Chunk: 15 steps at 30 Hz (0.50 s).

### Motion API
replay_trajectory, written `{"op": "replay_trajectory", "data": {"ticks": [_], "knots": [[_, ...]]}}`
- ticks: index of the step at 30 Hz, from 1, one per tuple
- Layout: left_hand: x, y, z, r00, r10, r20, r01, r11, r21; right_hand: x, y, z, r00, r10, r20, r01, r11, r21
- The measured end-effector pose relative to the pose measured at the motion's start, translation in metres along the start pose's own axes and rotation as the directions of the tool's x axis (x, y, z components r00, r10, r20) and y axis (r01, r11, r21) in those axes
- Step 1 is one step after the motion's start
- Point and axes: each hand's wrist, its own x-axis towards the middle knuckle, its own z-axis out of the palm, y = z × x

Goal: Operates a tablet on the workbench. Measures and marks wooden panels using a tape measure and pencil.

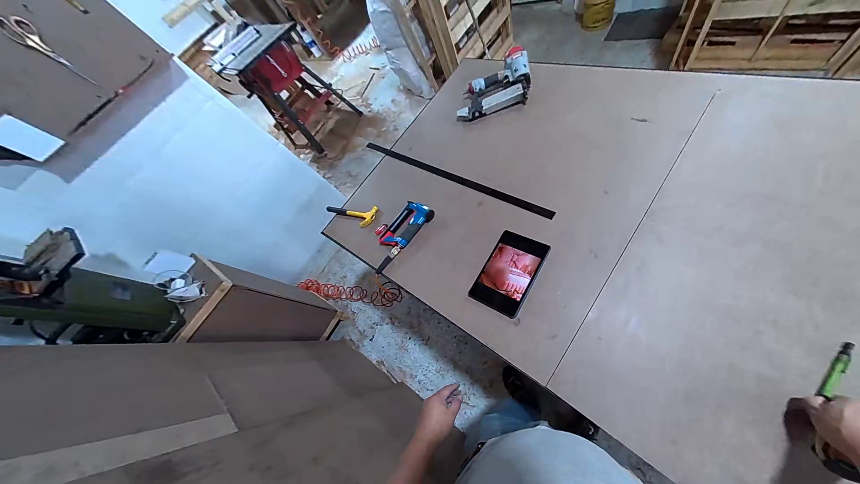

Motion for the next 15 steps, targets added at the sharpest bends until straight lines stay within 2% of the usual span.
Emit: {"op": "replay_trajectory", "data": {"ticks": [3, 6, 9, 12, 15], "knots": [[0.007, 0.030, -0.008, 0.998, 0.068, 0.009, -0.066, 0.989, -0.134, -0.025, -0.038, 0.025, 0.975, -0.219, -0.035, 0.222, 0.961, 0.162], [0.020, 0.069, -0.012, 0.985, 0.164, 0.053, -0.145, 0.954, -0.264, -0.089, -0.117, 0.040, 0.919, -0.392, 0.043, 0.354, 0.869, 0.346], [0.042, 0.108, -0.010, 0.949, 0.282, 0.138, -0.233, 0.927, -0.294, -0.134, -0.197, 0.050, 0.848, -0.527, 0.058, 0.468, 0.794, 0.388], [0.071, 0.143, -0.012, 0.864, 0.390, 0.318, -0.301, 0.907, -0.294, -0.163, -0.263, 0.058, 0.789, -0.613, 0.048, 0.548, 0.736, 0.398], [0.095, 0.164, -0.025, 0.696, 0.483, 0.531, -0.303, 0.868, -0.394, -0.205, -0.318, 0.057, 0.720, -0.688, 0.095, 0.606, 0.688, 0.399]]}}
